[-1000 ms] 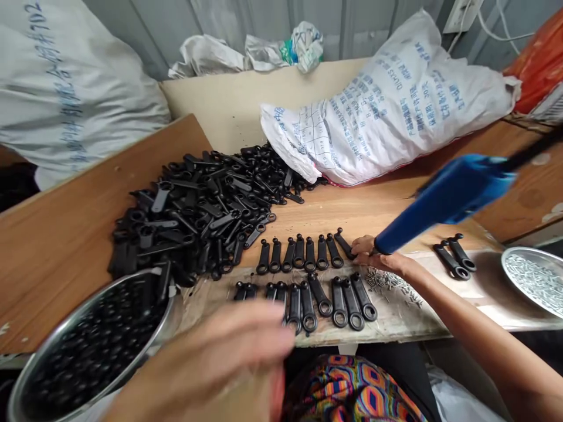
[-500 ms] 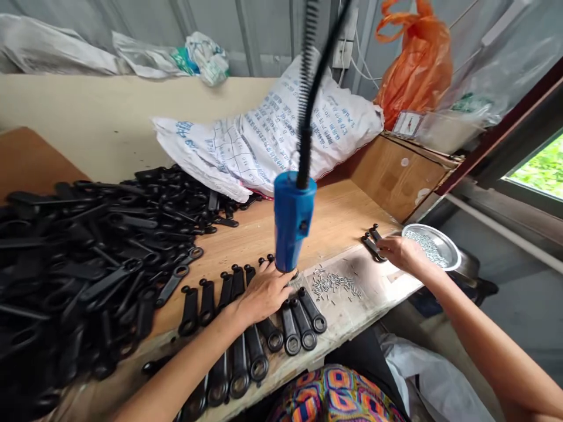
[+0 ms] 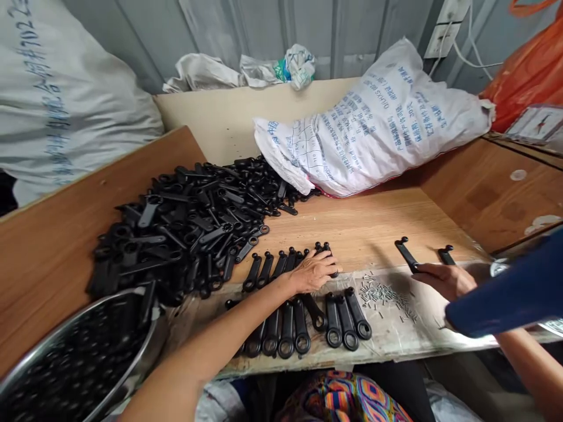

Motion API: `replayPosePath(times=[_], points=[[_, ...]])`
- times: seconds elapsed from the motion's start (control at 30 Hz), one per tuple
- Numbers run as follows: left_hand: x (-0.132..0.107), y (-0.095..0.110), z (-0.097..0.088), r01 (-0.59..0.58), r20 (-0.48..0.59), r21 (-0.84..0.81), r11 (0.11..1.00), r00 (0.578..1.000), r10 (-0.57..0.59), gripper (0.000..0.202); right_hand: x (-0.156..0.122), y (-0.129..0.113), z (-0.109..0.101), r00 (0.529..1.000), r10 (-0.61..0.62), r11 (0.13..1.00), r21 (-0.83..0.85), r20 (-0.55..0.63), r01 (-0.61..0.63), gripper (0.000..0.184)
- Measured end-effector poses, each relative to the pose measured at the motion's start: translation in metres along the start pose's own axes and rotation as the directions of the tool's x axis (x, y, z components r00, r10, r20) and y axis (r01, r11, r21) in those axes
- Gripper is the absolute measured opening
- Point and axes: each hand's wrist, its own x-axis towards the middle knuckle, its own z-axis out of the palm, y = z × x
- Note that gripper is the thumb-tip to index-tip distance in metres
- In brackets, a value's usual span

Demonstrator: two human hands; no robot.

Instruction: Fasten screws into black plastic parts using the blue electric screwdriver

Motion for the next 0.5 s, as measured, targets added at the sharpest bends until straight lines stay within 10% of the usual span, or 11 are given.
replayPosePath(times=[0.3,0.4,0.5], points=[[-0.01,-0.009,-0.007,-0.003,-0.079,-0.063,0.998,0.997,-0.002,0.035,0.084,-0.116,0.013,0.931,-0.282,0.855,0.501,0.233,0.134,0.029],[-0.022,-0.001,-0.018,0.061,-0.162,-0.108,0.992,0.984,-0.079,0.035,0.088,-0.127,0.019,0.88,-0.374,0.786,0.604,0.292,0.133,0.034],[-0.046,0.025,-0.027,0.141,-0.207,-0.117,0.983,0.965,-0.163,0.025,0.08,-0.111,0.014,0.931,-0.268,0.779,0.625,0.249,0.056,0.039]])
